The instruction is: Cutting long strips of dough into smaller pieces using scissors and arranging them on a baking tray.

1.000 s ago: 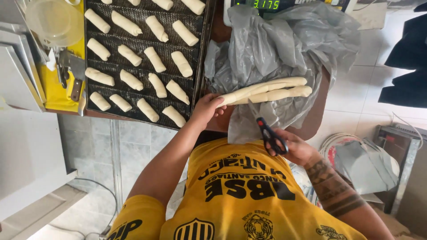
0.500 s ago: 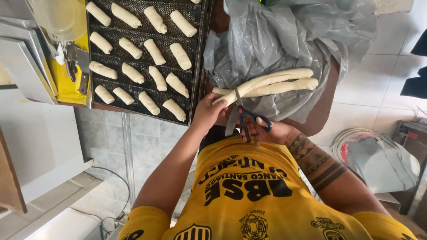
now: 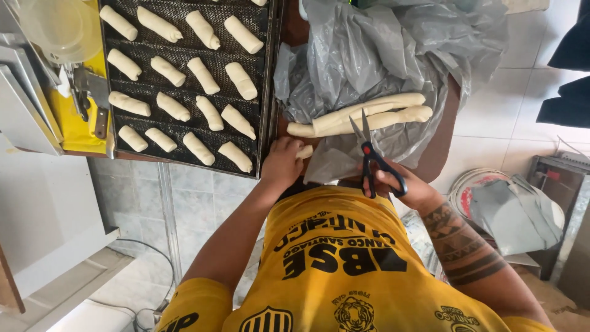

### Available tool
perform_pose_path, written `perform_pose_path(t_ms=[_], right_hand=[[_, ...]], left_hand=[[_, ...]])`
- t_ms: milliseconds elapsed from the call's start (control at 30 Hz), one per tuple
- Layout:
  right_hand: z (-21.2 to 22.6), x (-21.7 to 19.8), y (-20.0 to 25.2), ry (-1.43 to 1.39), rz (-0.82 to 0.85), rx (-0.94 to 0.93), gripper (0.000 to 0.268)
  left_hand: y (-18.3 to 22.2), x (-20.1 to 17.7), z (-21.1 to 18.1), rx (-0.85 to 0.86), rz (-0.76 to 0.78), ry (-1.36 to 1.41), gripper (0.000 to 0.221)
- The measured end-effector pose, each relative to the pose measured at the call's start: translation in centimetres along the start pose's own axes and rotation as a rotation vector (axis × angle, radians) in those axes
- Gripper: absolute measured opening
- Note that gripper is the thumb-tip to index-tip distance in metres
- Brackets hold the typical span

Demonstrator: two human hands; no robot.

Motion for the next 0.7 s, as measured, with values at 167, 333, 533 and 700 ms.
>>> perform_pose_path(t_ms=[167,333,533,700], right_hand=[[1.2,-0.9,1.5,0.09,0.049,0.009,0.043],[1.4,-1.5,1.6,0.087,-0.032,0.052,0.041],[1.2,-2.4,1.4,0.1,0.0,0.099,0.042],[0.7,-2.4,-0.1,0.001,0.005,0.129,0.051]], left_hand=[[-3.0,-2.7,-3.9,0.156,-0.438,-0.114,0.037],[-8.3,-0.8,-7.1,0.245,-0.341,-0.21,0.053],[-11.1,-1.8,-8.6,0.154,0.077,-0.096,0.044],[-10.6,-6.3,-10.8,0.041,0.319,0.14,0.05]])
Point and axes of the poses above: each hand's wrist, its own y-axis away from the middle knuckle, its own x-axis out of the palm, z = x × y, the point moved 6 cm from there along -y, towards the middle knuckle, and after that the axes turned 12 degrees about -y, right-handed, at the moved point
